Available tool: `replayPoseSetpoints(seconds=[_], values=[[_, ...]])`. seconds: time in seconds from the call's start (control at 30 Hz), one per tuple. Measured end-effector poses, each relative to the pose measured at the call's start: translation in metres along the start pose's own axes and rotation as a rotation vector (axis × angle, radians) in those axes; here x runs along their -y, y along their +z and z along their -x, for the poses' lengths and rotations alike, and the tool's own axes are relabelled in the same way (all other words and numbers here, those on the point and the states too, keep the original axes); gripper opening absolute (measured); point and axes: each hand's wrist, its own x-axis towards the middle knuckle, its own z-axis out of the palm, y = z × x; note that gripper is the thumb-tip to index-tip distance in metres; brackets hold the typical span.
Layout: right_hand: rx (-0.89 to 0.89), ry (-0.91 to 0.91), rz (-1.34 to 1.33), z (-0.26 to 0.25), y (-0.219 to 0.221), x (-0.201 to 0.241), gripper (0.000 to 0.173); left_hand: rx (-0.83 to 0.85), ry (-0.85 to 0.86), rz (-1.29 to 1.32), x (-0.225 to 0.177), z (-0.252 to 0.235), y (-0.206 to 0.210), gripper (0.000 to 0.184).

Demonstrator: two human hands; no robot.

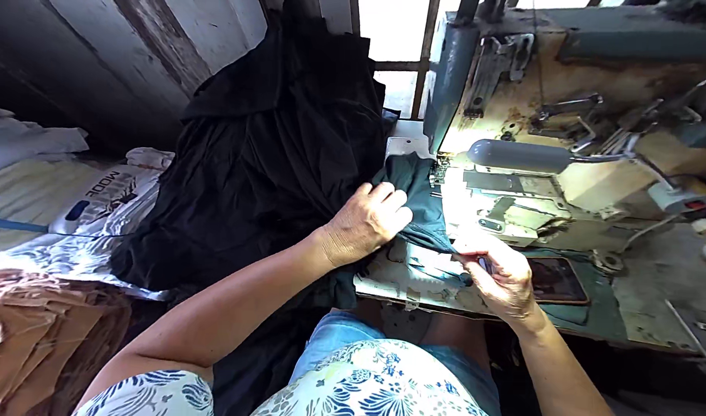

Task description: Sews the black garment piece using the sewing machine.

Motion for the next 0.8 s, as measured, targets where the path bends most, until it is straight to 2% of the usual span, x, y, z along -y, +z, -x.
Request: replayPoseSetpoints(seconds=[0.07,0.13,0.17,0.23,0.27,0.37,0.47,0.7,0.8], values=[[-0.024,0.045,-0.012,0.003,0.001,0.000,0.010,-0.075,0.023,-0.002,-0.010,-0.008,-0.002,0.013],[-0.011,0.083,0.010,0.007,0.005,-0.002,0.016,-0.081,-0.008,-0.021,-0.014,-0.014,0.003,0.009],[0.005,0.084,0.029,0.009,0.009,-0.004,0.019,-0.054,-0.027,-0.029,-0.013,-0.015,0.008,0.014],[0.040,0.039,0.060,0.013,0.013,-0.009,0.017,0.012,-0.036,-0.015,-0.009,-0.012,0.015,0.040],[0.051,0.014,0.073,0.014,0.014,-0.011,0.016,0.019,-0.020,-0.011,-0.008,-0.011,0.017,0.040],[0.061,-0.006,0.079,0.012,0.009,-0.006,0.017,-0.027,0.003,-0.032,-0.006,-0.006,0.017,0.022],[0.088,-0.029,0.095,0.005,-0.001,0.004,0.019,-0.033,-0.012,-0.089,-0.005,-0.007,0.011,0.021],[0.105,-0.030,0.179,-0.005,-0.005,-0.002,0.022,0.097,-0.067,-0.111,-0.006,-0.022,0.007,0.021],[0.094,-0.018,0.243,-0.014,-0.003,-0.015,0.023,0.293,-0.170,-0.134,0.002,-0.046,0.005,0.018]])
